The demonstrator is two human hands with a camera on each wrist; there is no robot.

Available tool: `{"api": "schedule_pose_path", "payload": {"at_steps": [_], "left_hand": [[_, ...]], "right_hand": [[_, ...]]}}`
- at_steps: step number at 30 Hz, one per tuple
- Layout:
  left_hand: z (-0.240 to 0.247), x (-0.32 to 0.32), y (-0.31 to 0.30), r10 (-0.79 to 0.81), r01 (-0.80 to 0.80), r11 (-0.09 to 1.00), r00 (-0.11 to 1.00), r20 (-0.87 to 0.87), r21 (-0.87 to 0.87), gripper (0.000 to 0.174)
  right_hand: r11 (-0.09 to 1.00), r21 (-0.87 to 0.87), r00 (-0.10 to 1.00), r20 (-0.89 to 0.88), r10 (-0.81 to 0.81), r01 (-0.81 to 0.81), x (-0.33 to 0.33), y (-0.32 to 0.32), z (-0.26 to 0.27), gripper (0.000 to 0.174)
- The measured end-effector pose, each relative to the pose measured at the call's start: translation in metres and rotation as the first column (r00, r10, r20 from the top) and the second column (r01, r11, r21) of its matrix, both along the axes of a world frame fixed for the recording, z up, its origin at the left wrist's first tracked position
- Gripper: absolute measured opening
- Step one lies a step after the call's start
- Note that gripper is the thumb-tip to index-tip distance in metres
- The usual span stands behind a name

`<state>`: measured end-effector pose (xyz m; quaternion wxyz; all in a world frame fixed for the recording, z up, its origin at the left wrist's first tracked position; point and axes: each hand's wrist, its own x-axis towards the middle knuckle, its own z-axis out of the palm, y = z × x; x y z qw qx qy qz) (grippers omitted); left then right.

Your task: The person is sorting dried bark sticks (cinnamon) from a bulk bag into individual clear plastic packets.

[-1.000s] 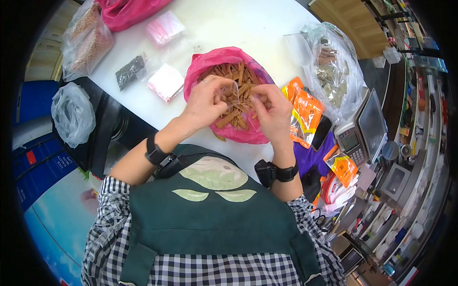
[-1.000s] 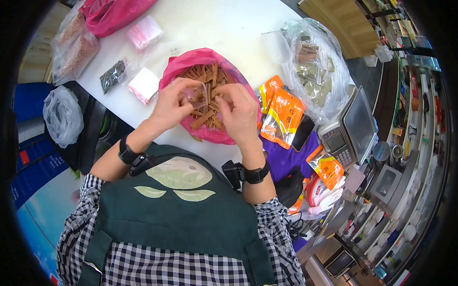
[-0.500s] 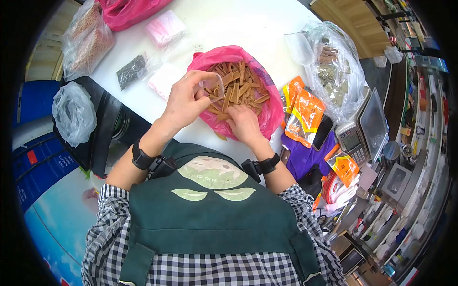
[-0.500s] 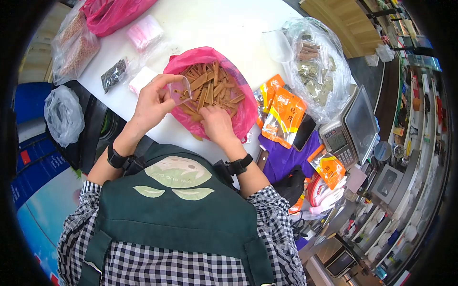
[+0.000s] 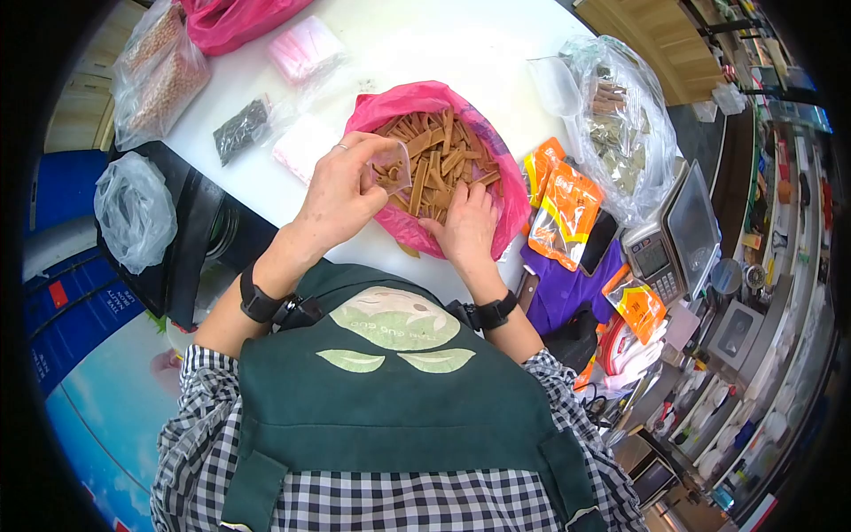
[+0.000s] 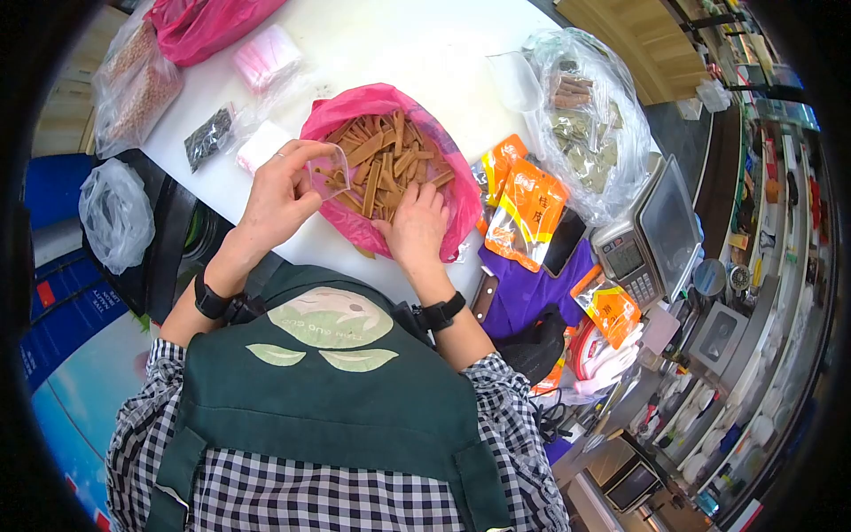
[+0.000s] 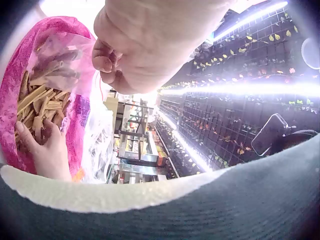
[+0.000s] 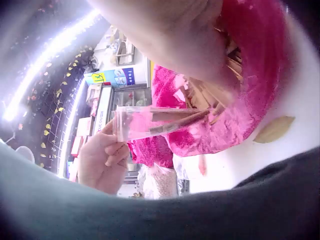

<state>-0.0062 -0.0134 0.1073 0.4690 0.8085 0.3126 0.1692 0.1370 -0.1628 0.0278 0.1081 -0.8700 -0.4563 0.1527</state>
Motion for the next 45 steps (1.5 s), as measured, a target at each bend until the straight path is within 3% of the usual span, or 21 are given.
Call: {"api": "schedule_pose_path", "payload": {"at_steps": [2, 6, 8, 12, 15, 18, 19, 21, 22, 24, 25, 27, 28, 30, 31, 33, 37, 39, 40, 42, 45], "left_hand": [[-0.005, 0.000, -0.001, -0.008, 0.007, 1.000, 1.000, 0.013, 0.022, 0.052], [-0.009, -0.002, -0.003, -0.014, 0.014, 1.000, 1.000, 0.005, 0.021, 0.052], [-0.011, -0.002, -0.003, -0.017, 0.017, 0.999, 1.000, -0.011, 0.029, 0.052], [-0.013, 0.007, -0.007, -0.058, 0.059, 0.997, 0.998, -0.011, 0.043, 0.050], [-0.010, 0.013, -0.008, -0.071, 0.072, 0.996, 0.997, -0.027, 0.043, 0.047], [-0.013, 0.014, -0.009, -0.089, 0.092, 0.992, 0.995, -0.038, 0.090, 0.043], [-0.014, 0.015, -0.009, -0.101, 0.102, 0.984, 0.995, -0.010, 0.146, 0.042], [-0.009, 0.016, -0.009, -0.096, 0.099, 0.987, 0.995, -0.026, 0.126, 0.042], [-0.008, 0.017, -0.009, -0.094, 0.098, 0.990, 0.995, -0.046, 0.103, 0.041], [-0.008, 0.017, -0.008, -0.082, 0.084, 0.994, 0.996, -0.032, 0.065, 0.041], [-0.008, 0.017, -0.008, -0.072, 0.073, 0.997, 0.997, -0.019, 0.025, 0.041], [-0.010, 0.017, -0.007, -0.062, 0.062, 0.998, 0.998, -0.007, 0.023, 0.041], [-0.010, 0.017, -0.006, -0.054, 0.054, 0.998, 0.999, 0.001, 0.020, 0.041], [-0.008, 0.017, -0.006, -0.055, 0.055, 0.998, 0.998, 0.006, 0.023, 0.041], [-0.007, 0.017, -0.007, -0.064, 0.063, 0.998, 0.998, 0.008, 0.023, 0.042], [-0.004, 0.017, -0.009, -0.077, 0.077, 0.997, 0.997, -0.003, -0.004, 0.042], [-0.003, 0.018, -0.012, -0.096, 0.098, 0.993, 0.995, 0.025, -0.069, 0.044], [-0.001, 0.019, -0.013, -0.104, 0.105, 0.993, 0.994, 0.031, -0.057, 0.044], [0.000, 0.020, -0.013, -0.111, 0.112, 0.992, 0.993, 0.034, -0.050, 0.044], [-0.010, 0.021, -0.014, -0.106, 0.107, 0.994, 0.992, 0.067, -0.015, 0.047], [-0.015, 0.020, -0.014, -0.096, 0.095, 0.995, 0.991, 0.094, 0.012, 0.051]], "right_hand": [[0.996, -0.084, 1.000, 0.023, -0.013, 0.015, -0.003, 0.002, -0.003, 0.074], [0.996, -0.089, 0.998, 0.070, -0.009, 0.015, 0.008, -0.005, -0.016, 0.069], [0.997, -0.078, 0.988, 0.150, 0.037, -0.026, 0.010, -0.008, -0.027, 0.063], [0.998, 0.012, 0.992, 0.113, 0.055, -0.057, 0.005, -0.006, -0.026, 0.056], [0.997, 0.069, 0.999, -0.040, -0.016, 0.018, 0.019, -0.001, -0.036, 0.051], [0.997, -0.032, 0.991, -0.112, -0.069, 0.066, 0.028, 0.004, -0.019, 0.038], [0.997, -0.030, 0.992, -0.109, -0.069, 0.066, 0.033, 0.003, -0.019, 0.038], [0.998, 0.022, 0.956, -0.289, -0.048, 0.057, 0.045, 0.000, -0.022, 0.041], [0.998, 0.021, 0.956, -0.288, -0.046, 0.055, 0.049, -0.004, -0.027, 0.041], [0.938, 0.131, 0.646, -0.754, -0.115, 0.321, 0.056, -0.010, -0.035, 0.041], [0.939, 0.132, 0.649, -0.752, -0.115, 0.319, 0.055, -0.009, -0.021, 0.041], [0.903, 0.048, 0.426, -0.892, -0.154, 0.426, 0.052, -0.010, 0.005, 0.038], [0.905, 0.049, 0.427, -0.891, -0.151, 0.423, 0.052, -0.012, 0.003, 0.038], [0.860, 0.136, 0.281, -0.960, -0.009, 0.492, 0.052, -0.013, 0.001, 0.037], [0.861, 0.138, 0.281, -0.960, -0.006, 0.489, 0.051, -0.012, 0.006, 0.037], [0.802, 0.140, 0.134, -0.988, 0.076, 0.581, 0.048, -0.009, 0.026, 0.039], [0.685, 0.302, 0.152, -0.950, 0.272, 0.663, 0.030, 0.010, 0.071, 0.036], [0.593, 0.400, 0.078, -0.867, 0.493, 0.699, 0.024, 0.016, 0.075, 0.032], [0.593, 0.402, 0.079, -0.866, 0.494, 0.698, 0.016, 0.021, 0.077, 0.032], [0.477, 0.468, 0.143, -0.809, 0.570, 0.744, -0.001, 0.032, 0.078, 0.034], [0.450, 0.515, 0.195, -0.787, 0.585, 0.729, -0.013, 0.040, 0.061, 0.035]]}}
